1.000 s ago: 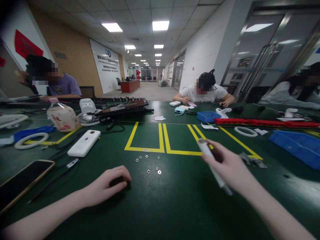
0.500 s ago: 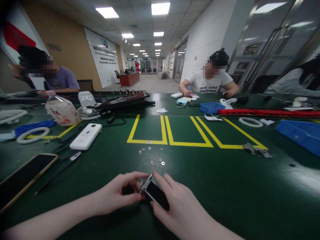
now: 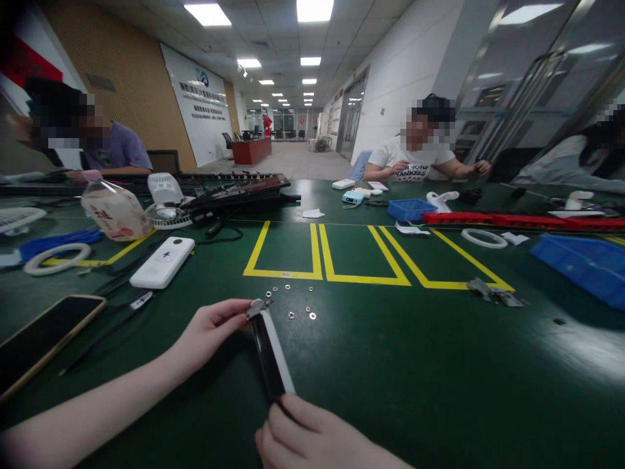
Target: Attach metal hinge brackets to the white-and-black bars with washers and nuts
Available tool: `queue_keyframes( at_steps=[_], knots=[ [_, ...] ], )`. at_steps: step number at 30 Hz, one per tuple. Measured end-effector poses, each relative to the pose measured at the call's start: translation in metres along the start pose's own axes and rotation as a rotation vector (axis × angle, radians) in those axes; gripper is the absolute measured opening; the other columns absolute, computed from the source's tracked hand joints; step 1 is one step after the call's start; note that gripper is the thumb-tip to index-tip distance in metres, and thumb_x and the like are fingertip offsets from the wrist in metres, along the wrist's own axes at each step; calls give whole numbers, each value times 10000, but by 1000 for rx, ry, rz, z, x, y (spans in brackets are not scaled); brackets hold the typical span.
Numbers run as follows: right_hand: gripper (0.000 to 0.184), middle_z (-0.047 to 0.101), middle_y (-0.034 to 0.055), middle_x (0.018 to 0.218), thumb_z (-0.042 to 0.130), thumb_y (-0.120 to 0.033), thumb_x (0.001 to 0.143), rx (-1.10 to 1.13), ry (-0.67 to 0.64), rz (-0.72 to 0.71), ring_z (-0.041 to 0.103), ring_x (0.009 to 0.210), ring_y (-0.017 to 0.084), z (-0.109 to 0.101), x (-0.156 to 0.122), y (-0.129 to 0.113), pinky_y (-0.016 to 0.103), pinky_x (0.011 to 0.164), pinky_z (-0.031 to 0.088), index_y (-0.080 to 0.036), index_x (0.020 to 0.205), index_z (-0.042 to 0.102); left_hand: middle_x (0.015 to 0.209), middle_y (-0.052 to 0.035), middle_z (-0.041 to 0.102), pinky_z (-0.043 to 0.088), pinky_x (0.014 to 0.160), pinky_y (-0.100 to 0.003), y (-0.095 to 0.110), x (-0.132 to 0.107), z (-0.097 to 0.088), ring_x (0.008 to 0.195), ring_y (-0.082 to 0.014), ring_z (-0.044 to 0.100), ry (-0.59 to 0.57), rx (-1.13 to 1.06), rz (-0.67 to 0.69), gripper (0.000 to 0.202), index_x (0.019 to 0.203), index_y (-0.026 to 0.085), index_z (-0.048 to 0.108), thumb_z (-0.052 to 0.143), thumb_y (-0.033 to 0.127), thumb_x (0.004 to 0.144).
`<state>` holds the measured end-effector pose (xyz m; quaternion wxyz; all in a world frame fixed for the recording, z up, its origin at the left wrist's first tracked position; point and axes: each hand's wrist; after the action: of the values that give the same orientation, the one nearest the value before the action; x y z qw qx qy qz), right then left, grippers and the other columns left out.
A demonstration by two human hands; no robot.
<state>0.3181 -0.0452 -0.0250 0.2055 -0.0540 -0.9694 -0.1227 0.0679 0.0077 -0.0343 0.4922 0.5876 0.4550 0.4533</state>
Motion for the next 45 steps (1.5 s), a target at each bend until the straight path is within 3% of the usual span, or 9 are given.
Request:
queue_keyframes(
  at_steps=[5,9,12,15,17,22,26,32,45],
  knots=[
    [272,659,60,989,430,-233,978,-16,-21,167,586,934,194,3,-11,19,375,928,443,-153,1062,676,1155,-84,712,533,879,-356,-6,13,-28,978,-231,672,208,-21,-4,354,1147,186,687,673,359,837],
    [273,649,59,1022,444,-282,985,-5,38,477,582,962,180,-8,-40,87,365,916,443,-188,1121,662,1110,-89,724,517,851,-317,-9,21,-42,933,-207,669,252,-44,-22,393,1163,170,665,688,376,830],
    [378,613,78,1168,439,-412,971,-257,108,1004,543,1108,200,-26,-97,156,337,993,410,-178,1186,643,1121,-81,714,504,847,-309,-12,23,-43,948,-202,657,208,-35,-53,384,1182,178,646,669,369,849],
    [676,471,262,1316,294,-517,977,-426,191,1347,417,1245,351,-51,-177,206,498,1002,350,16,1321,526,1108,-67,705,499,851,-312,-12,24,-41,945,-196,647,139,-16,-52,351,1187,187,635,632,355,879],
    [864,407,382,1296,215,-624,952,-474,198,1529,352,1257,456,-66,-233,221,614,951,289,109,1296,517,1078,-58,702,498,851,-313,-11,23,-39,928,-188,640,100,-6,-50,318,1177,185,631,607,336,898],
    [910,373,375,1338,177,-669,938,-339,-33,2100,301,1315,441,-77,-327,233,580,959,276,69,1429,382,1068,-41,684,502,803,-298,-6,22,-37,899,-175,617,29,29,-41,268,1168,195,619,558,293,926],
    [777,347,321,1399,241,-541,986,-182,-119,2013,354,1308,409,-65,-327,246,497,987,328,69,1459,327,1034,-27,675,505,785,-291,-6,18,-36,886,-169,610,-15,41,-24,258,1176,209,612,539,277,938],
    [597,346,179,1463,362,-408,995,-16,-206,1669,271,1395,269,-44,-274,250,338,1160,192,-12,1438,422,1074,-35,667,510,797,-308,-8,17,-33,922,-185,609,-68,84,-8,268,1187,214,608,532,288,940],
    [761,243,56,1531,403,-672,908,198,-268,1127,247,1409,266,6,-111,172,430,1183,234,-169,1478,389,997,-31,682,466,845,-348,10,8,-24,939,-205,612,-267,337,-60,350,1277,232,562,489,309,943]
  ],
)
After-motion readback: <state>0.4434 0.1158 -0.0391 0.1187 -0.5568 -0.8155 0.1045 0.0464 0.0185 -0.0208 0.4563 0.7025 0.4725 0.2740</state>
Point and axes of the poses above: each hand's wrist, its own x-axis towards the middle knuckle, its own z-axis out of the palm, y = z × x
